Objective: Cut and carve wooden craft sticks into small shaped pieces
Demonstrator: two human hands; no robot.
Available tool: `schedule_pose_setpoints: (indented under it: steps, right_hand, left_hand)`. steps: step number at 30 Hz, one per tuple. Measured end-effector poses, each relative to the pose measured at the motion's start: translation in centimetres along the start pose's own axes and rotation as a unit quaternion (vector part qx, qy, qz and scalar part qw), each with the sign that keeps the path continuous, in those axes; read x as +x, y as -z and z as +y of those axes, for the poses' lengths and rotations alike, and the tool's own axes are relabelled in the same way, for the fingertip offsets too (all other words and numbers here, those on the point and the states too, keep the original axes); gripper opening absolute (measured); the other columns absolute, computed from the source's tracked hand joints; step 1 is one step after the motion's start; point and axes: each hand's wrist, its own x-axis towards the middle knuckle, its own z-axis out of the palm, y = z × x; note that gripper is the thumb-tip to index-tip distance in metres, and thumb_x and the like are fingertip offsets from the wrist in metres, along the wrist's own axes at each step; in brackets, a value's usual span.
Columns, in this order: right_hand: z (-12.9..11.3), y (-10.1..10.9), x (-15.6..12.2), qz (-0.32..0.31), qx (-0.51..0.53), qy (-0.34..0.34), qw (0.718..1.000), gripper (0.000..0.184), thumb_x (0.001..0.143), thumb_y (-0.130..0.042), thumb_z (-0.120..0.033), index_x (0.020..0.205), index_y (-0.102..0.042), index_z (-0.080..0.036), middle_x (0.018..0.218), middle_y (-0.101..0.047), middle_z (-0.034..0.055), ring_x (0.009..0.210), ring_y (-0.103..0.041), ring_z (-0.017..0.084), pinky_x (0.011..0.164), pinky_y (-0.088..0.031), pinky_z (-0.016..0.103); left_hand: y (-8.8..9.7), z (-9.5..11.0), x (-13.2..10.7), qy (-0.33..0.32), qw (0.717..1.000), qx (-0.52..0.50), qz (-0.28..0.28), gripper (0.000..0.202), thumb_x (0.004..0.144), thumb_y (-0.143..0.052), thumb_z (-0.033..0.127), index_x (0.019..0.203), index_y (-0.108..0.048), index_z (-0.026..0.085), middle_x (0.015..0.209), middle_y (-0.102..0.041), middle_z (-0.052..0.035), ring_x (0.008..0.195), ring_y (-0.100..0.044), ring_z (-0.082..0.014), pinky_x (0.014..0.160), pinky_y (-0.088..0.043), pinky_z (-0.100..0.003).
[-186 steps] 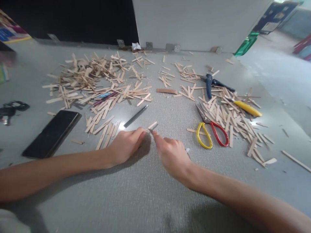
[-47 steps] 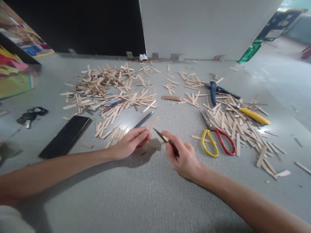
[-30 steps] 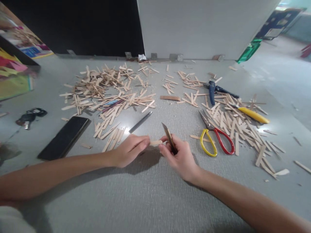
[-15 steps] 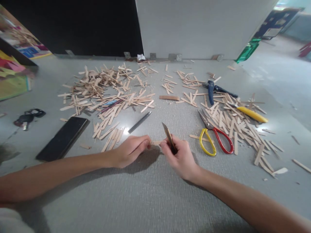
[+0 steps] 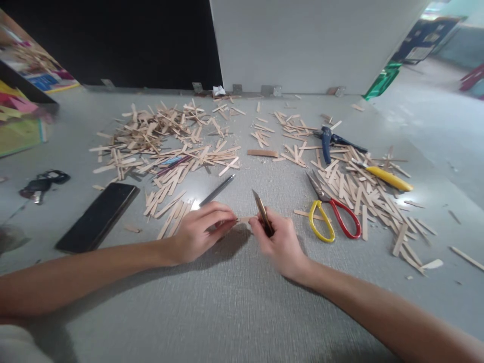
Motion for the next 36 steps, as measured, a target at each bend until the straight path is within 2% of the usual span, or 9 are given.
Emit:
schedule_pose_setpoints:
  steps: [7,14,21,26,30,34,36]
  right_hand:
    - [0.0,-0.3,-0.1,-0.034,-0.01,0.018,0.999,0.032,0.1,-0.056,-0.039,0.073,-0.049,-0.024,0.059,-0.041,-0.0065,0.051,-0.037,0.011,0.048,-0.03,0.025]
    - [0.0,-0.3,-0.3,-0.096,-0.02,0.023,0.995,0.033,0.104,-0.054,-0.037,0.074,-0.049,-0.024,0.057,-0.046,-0.0062,0.051,-0.04,0.011,0.05,-0.033,0.027]
    - [-0.1,-0.3,-0.1,-0.112,0.002,-0.003,0.994,0.036,0.104,-0.053,-0.04,0.071,-0.046,-0.025,0.058,-0.052,-0.0044,0.051,-0.045,0.011,0.051,-0.035,0.027]
    - [0.0,-0.3,-0.1,-0.101,0.022,-0.016,0.995,0.038,0.103,-0.054,-0.043,0.07,-0.047,-0.025,0.056,-0.054,-0.0041,0.049,-0.046,0.011,0.049,-0.036,0.026]
    - [0.2,-0.4,0.1,-0.073,0.038,-0.037,0.996,0.036,0.101,-0.054,-0.042,0.07,-0.05,-0.025,0.056,-0.053,-0.0042,0.048,-0.047,0.011,0.048,-0.037,0.025]
    - [0.3,-0.3,0.2,-0.044,0.044,-0.039,0.997,0.033,0.1,-0.054,-0.041,0.072,-0.052,-0.024,0.058,-0.055,-0.0037,0.049,-0.049,0.011,0.049,-0.039,0.025]
    - [0.3,-0.3,0.1,-0.032,0.049,-0.036,0.998,0.032,0.1,-0.054,-0.041,0.073,-0.053,-0.024,0.057,-0.054,-0.0042,0.049,-0.048,0.011,0.049,-0.039,0.024]
  left_hand:
    - [-0.5,-0.2,-0.3,-0.022,0.997,0.067,0.012,0.008,0.111,-0.055,0.016,0.106,-0.06,0.018,0.095,-0.073,-0.0052,0.079,-0.07,-0.0147,0.067,-0.056,-0.024]
    - [-0.4,-0.1,-0.2,-0.038,0.989,0.133,-0.047,0.016,0.114,-0.036,0.013,0.109,-0.05,0.018,0.098,-0.066,-0.0095,0.078,-0.064,-0.0174,0.055,-0.05,-0.023]
    - [-0.7,-0.8,-0.5,-0.016,0.991,0.095,-0.088,0.016,0.111,-0.032,0.011,0.111,-0.045,0.02,0.103,-0.06,-0.009,0.079,-0.061,-0.0174,0.06,-0.052,-0.025]
    - [-0.7,-1.0,-0.4,0.024,0.995,0.052,-0.082,0.015,0.107,-0.037,0.009,0.106,-0.044,0.022,0.1,-0.058,-0.0059,0.078,-0.06,-0.0168,0.064,-0.054,-0.027]
    - [-0.7,-1.0,-0.3,0.027,0.997,0.04,-0.053,0.016,0.108,-0.038,0.01,0.104,-0.047,0.022,0.099,-0.061,-0.0052,0.081,-0.062,-0.0167,0.067,-0.055,-0.026]
    - [-0.5,-0.9,-0.3,0.05,0.998,0.039,-0.025,0.013,0.111,-0.044,0.015,0.104,-0.054,0.021,0.095,-0.067,-0.0046,0.075,-0.065,-0.0142,0.062,-0.052,-0.022]
    - [-0.4,-0.9,-0.3,0.059,0.998,0.018,-0.021,0.011,0.11,-0.047,0.015,0.11,-0.058,0.019,0.092,-0.071,-0.0039,0.07,-0.066,-0.0131,0.06,-0.05,-0.021]
